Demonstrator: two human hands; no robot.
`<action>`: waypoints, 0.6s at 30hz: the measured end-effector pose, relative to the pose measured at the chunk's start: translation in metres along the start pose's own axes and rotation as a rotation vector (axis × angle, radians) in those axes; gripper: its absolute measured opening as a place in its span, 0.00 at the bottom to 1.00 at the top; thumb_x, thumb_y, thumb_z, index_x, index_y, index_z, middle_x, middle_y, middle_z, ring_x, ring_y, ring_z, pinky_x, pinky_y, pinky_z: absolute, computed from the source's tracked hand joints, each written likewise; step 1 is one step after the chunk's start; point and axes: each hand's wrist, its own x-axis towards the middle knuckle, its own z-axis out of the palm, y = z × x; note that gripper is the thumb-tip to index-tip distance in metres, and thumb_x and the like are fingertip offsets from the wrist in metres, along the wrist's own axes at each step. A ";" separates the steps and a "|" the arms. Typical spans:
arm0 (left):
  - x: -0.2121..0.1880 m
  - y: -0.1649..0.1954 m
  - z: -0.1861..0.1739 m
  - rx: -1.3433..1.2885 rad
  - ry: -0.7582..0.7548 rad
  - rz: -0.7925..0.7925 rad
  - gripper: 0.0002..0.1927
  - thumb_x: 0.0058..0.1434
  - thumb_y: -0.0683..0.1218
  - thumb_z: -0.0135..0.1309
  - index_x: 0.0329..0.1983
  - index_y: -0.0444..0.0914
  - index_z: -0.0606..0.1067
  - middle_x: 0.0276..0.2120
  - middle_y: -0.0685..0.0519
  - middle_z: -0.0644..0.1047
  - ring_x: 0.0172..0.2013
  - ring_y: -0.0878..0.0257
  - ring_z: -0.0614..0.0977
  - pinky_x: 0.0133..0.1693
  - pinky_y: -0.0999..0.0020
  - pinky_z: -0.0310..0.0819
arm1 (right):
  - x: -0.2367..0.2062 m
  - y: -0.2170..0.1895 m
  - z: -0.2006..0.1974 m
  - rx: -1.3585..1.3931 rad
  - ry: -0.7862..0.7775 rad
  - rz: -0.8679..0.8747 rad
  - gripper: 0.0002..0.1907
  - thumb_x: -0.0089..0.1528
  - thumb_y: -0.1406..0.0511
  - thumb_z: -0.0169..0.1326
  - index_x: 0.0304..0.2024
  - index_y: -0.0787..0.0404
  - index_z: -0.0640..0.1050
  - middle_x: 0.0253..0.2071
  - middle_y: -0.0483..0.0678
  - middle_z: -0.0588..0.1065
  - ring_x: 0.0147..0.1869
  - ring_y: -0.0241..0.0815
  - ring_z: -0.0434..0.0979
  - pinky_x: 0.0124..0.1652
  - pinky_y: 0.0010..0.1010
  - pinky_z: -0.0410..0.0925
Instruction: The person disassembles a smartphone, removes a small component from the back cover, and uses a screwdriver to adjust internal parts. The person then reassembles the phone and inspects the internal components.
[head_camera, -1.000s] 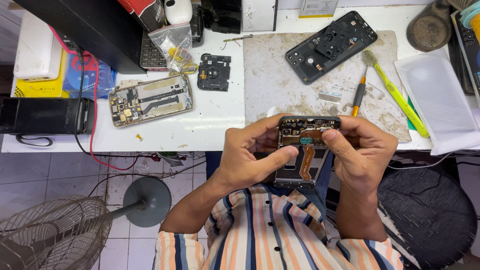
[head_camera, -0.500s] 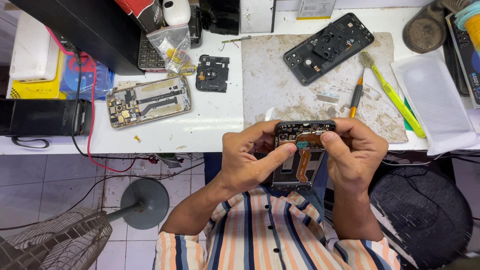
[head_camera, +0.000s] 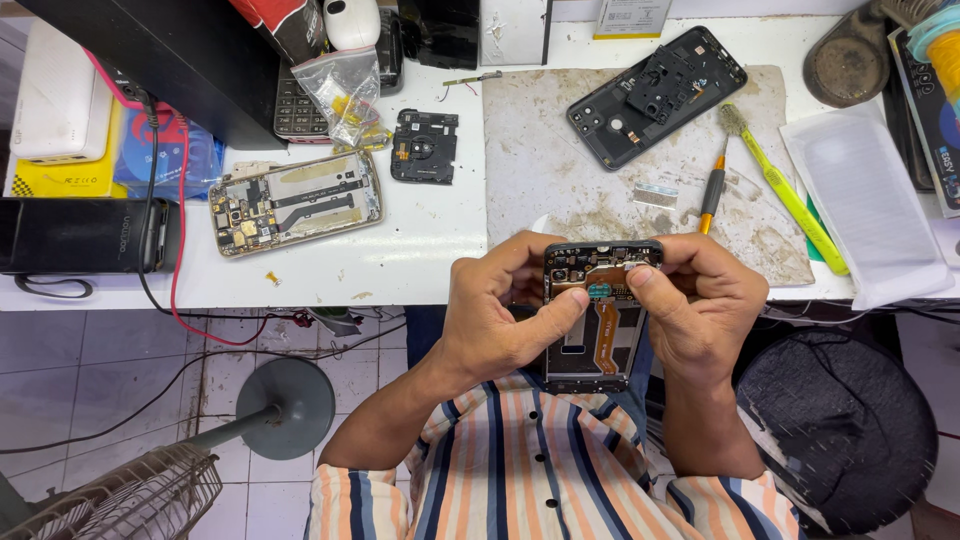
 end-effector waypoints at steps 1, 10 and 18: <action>0.000 0.001 0.000 -0.006 -0.008 -0.030 0.14 0.64 0.42 0.61 0.50 0.31 0.76 0.35 0.52 0.83 0.33 0.73 0.83 0.35 0.79 0.81 | 0.000 0.000 0.000 -0.004 0.001 0.006 0.08 0.66 0.75 0.60 0.47 0.75 0.78 0.38 0.52 0.79 0.37 0.30 0.78 0.41 0.17 0.71; 0.001 -0.005 0.001 -0.012 0.017 -0.081 0.09 0.65 0.43 0.63 0.43 0.32 0.80 0.29 0.54 0.82 0.31 0.74 0.81 0.33 0.79 0.75 | -0.001 0.002 0.002 0.025 0.015 0.022 0.09 0.65 0.76 0.60 0.48 0.75 0.78 0.38 0.53 0.80 0.38 0.32 0.79 0.43 0.18 0.72; -0.001 -0.009 0.000 -0.069 0.027 -0.059 0.09 0.66 0.43 0.63 0.45 0.32 0.79 0.31 0.53 0.82 0.32 0.73 0.81 0.34 0.79 0.76 | 0.000 0.002 0.000 0.014 -0.039 0.038 0.09 0.65 0.76 0.61 0.46 0.77 0.78 0.38 0.53 0.79 0.37 0.32 0.78 0.41 0.18 0.70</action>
